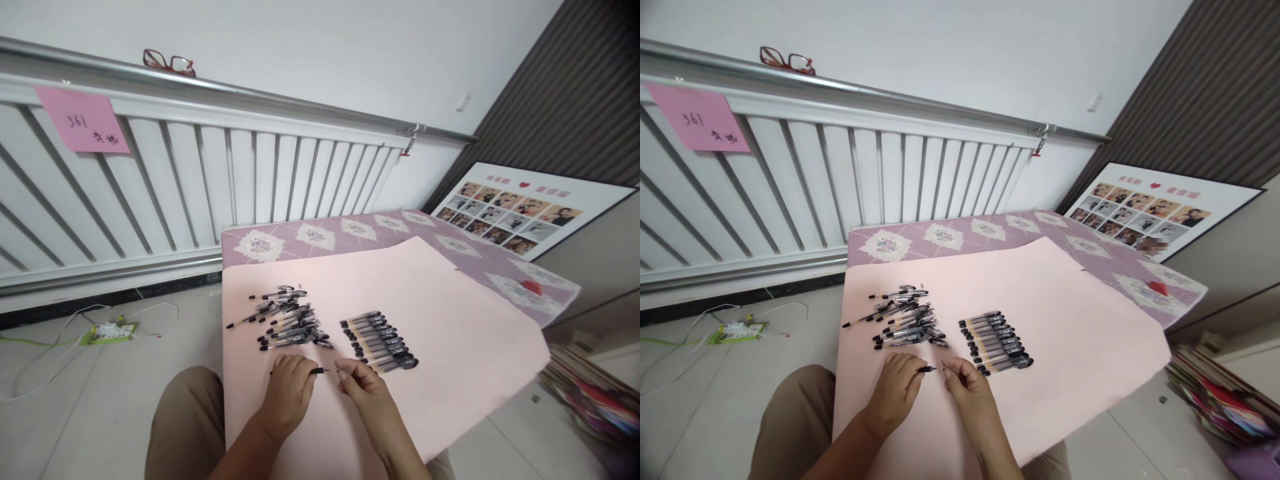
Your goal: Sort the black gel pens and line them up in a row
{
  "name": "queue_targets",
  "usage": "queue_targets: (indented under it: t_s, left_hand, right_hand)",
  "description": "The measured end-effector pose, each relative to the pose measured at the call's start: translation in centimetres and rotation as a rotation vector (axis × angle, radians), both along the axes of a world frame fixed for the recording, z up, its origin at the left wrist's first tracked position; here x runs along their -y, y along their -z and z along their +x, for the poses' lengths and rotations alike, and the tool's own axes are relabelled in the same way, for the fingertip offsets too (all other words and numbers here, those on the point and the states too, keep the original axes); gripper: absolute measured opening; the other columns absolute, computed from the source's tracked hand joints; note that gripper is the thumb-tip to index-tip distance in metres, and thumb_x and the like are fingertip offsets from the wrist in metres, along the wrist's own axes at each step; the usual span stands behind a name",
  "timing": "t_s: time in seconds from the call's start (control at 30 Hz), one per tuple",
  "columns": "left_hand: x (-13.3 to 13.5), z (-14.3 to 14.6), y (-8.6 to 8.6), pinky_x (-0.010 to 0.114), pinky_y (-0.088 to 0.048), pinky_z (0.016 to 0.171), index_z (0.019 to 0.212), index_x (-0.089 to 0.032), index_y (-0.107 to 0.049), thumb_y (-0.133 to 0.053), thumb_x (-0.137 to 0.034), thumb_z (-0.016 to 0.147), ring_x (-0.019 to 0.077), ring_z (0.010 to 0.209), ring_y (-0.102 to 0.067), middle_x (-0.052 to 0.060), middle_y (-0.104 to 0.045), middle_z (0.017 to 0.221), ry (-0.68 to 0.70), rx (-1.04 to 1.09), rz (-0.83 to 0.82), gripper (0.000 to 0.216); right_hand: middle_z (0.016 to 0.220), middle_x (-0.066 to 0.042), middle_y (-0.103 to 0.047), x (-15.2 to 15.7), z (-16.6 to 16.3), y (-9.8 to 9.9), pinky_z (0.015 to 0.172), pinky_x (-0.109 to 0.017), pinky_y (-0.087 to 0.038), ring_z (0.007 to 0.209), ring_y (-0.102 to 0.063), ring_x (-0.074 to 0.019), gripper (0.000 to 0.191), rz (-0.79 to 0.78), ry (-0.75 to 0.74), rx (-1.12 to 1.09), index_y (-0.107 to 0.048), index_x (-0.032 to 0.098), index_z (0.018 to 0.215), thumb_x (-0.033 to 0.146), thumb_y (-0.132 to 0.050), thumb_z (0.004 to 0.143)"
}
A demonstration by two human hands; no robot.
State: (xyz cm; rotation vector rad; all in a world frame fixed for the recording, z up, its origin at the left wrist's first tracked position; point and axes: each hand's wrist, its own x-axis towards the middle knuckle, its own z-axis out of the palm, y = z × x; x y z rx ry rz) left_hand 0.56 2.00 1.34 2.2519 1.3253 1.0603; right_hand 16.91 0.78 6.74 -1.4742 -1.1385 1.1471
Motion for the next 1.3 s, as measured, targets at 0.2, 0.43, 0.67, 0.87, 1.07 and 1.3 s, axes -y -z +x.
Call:
queue_targets:
  t_s: [0.2, 0.43, 0.67, 0.87, 1.07, 1.3]
  left_hand:
    - [-0.1, 0.0, -0.3, 0.035, -0.035, 0.077, 0.094, -0.021, -0.055, -0.041, -0.017, 0.088, 0.0188, 0.081, -0.052, 0.002, -0.061, 0.086, 0.011, 0.008, 0.007, 0.016]
    - [0.0, 0.0, -0.4, 0.036, -0.035, 0.077, 0.094, -0.022, -0.055, -0.042, -0.016, 0.087, 0.0187, 0.082, -0.052, 0.002, -0.061, 0.086, 0.036, -0.013, 0.002, 0.016]
    - [-0.1, 0.0, -0.2, 0.036, -0.035, 0.078, 0.093, -0.021, -0.055, -0.044, -0.016, 0.086, 0.0193, 0.083, -0.052, 0.002, -0.060, 0.086, 0.044, -0.036, -0.025, 0.014]
    - [-0.1, 0.0, 0.0, 0.036, -0.035, 0.078, 0.094, -0.022, -0.056, -0.044, -0.016, 0.086, 0.0189, 0.083, -0.052, 0.002, -0.060, 0.087, 0.041, -0.046, -0.017, 0.015]
    - [-0.2, 0.1, 0.1, 0.034, -0.035, 0.077, 0.093, -0.023, -0.057, -0.047, -0.016, 0.086, 0.0185, 0.083, -0.052, 0.001, -0.061, 0.087, 0.035, -0.075, -0.025, 0.014]
    - [-0.2, 0.1, 0.2, 0.033, -0.035, 0.077, 0.091, -0.023, -0.058, -0.052, -0.016, 0.084, 0.0173, 0.083, -0.053, -0.001, -0.061, 0.085, 0.022, -0.113, -0.010, 0.011]
  right_hand:
    - [0.071, -0.001, -0.063, -0.2, -0.2, 0.1, 0.065, -0.028, -0.045, 0.063, -0.052, -0.0148, 0.022, 0.001, -0.063, 0.047, -0.068, 0.019, 0.082, 0.035, -0.063, 0.068]
    - [0.078, -0.002, -0.066, -0.3, -0.3, -0.2, 0.073, -0.029, -0.045, 0.076, -0.058, -0.0177, 0.017, 0.037, -0.183, 0.131, -0.067, 0.020, 0.080, 0.034, -0.060, 0.073]
    - [0.068, 0.000, -0.061, -0.6, -0.5, 1.0, 0.063, -0.027, -0.045, 0.067, -0.056, -0.0165, 0.021, 0.083, -0.110, 0.123, -0.062, 0.020, 0.076, 0.040, -0.065, 0.069]
    - [0.067, 0.001, -0.060, -0.7, -0.2, 1.6, 0.061, -0.026, -0.044, 0.064, -0.054, -0.0150, 0.020, 0.077, -0.168, 0.140, -0.061, 0.019, 0.077, 0.037, -0.064, 0.068]
    - [0.066, 0.001, -0.058, -0.5, -0.2, 1.1, 0.062, -0.026, -0.043, 0.064, -0.052, -0.0146, 0.011, 0.117, -0.196, 0.282, -0.062, 0.019, 0.075, 0.028, -0.057, 0.071]
    - [0.068, 0.000, -0.058, -0.4, -0.3, 0.9, 0.061, -0.026, -0.043, 0.064, -0.052, -0.0150, 0.009, 0.160, -0.206, 0.355, -0.062, 0.020, 0.072, 0.027, -0.056, 0.072]
